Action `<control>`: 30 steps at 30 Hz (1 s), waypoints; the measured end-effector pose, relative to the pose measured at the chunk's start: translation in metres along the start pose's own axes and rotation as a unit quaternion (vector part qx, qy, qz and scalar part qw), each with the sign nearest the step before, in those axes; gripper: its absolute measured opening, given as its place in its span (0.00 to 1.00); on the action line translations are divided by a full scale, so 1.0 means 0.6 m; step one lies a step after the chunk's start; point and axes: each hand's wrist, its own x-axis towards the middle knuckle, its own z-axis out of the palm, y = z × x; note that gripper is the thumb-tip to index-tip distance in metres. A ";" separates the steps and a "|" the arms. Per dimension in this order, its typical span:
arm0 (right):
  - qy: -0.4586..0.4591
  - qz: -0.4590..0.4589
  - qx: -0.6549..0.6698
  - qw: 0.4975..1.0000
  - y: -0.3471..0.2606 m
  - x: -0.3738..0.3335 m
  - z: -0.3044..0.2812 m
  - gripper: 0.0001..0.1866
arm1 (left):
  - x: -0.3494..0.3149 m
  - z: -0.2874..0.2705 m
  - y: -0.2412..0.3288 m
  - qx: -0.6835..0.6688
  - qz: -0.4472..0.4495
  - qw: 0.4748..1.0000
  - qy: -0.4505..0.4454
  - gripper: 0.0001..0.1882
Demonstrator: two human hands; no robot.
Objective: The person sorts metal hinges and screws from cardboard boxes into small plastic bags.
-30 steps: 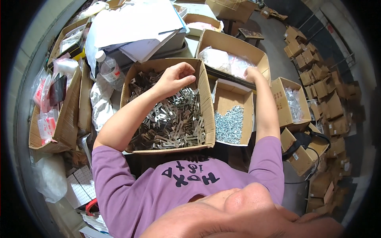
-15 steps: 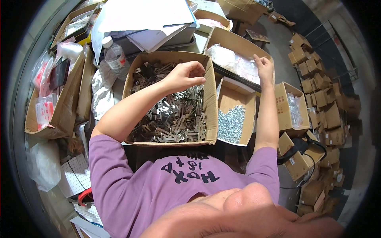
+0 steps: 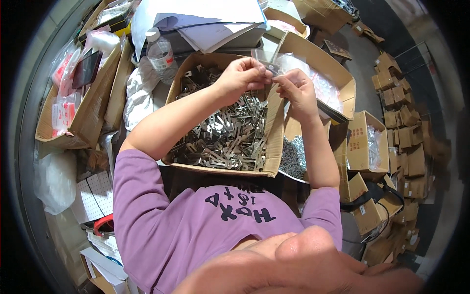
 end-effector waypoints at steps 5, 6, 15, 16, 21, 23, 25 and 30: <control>0.028 0.004 -0.024 0.999 0.015 -0.004 -0.008 0.07 | 0.006 -0.009 0.021 0.171 0.121 0.974 0.090 0.11; 0.040 -0.012 -0.022 0.999 0.016 -0.004 -0.008 0.07 | 0.006 -0.014 0.020 0.199 0.135 0.966 0.098 0.12; 0.058 -0.063 0.000 0.996 0.011 -0.009 -0.020 0.07 | 0.006 -0.011 0.029 0.228 0.121 0.960 0.111 0.11; 0.058 -0.064 0.000 0.996 0.010 -0.009 -0.021 0.07 | 0.002 -0.011 0.028 0.272 0.117 0.951 0.092 0.11; 0.050 -0.062 -0.001 0.997 -0.003 -0.016 -0.016 0.07 | -0.012 0.002 0.037 0.456 0.164 0.869 0.103 0.07; 0.037 -0.082 -0.014 0.996 0.000 -0.016 -0.012 0.08 | -0.007 0.000 0.023 0.417 0.169 0.888 0.089 0.07; 0.023 -0.102 -0.027 0.994 0.001 -0.017 -0.009 0.09 | -0.004 -0.004 0.013 0.398 0.214 0.889 0.073 0.08; -0.023 -0.176 -0.224 0.958 -0.021 -0.028 0.017 0.11 | -0.017 0.012 0.029 0.573 0.223 0.787 0.049 0.08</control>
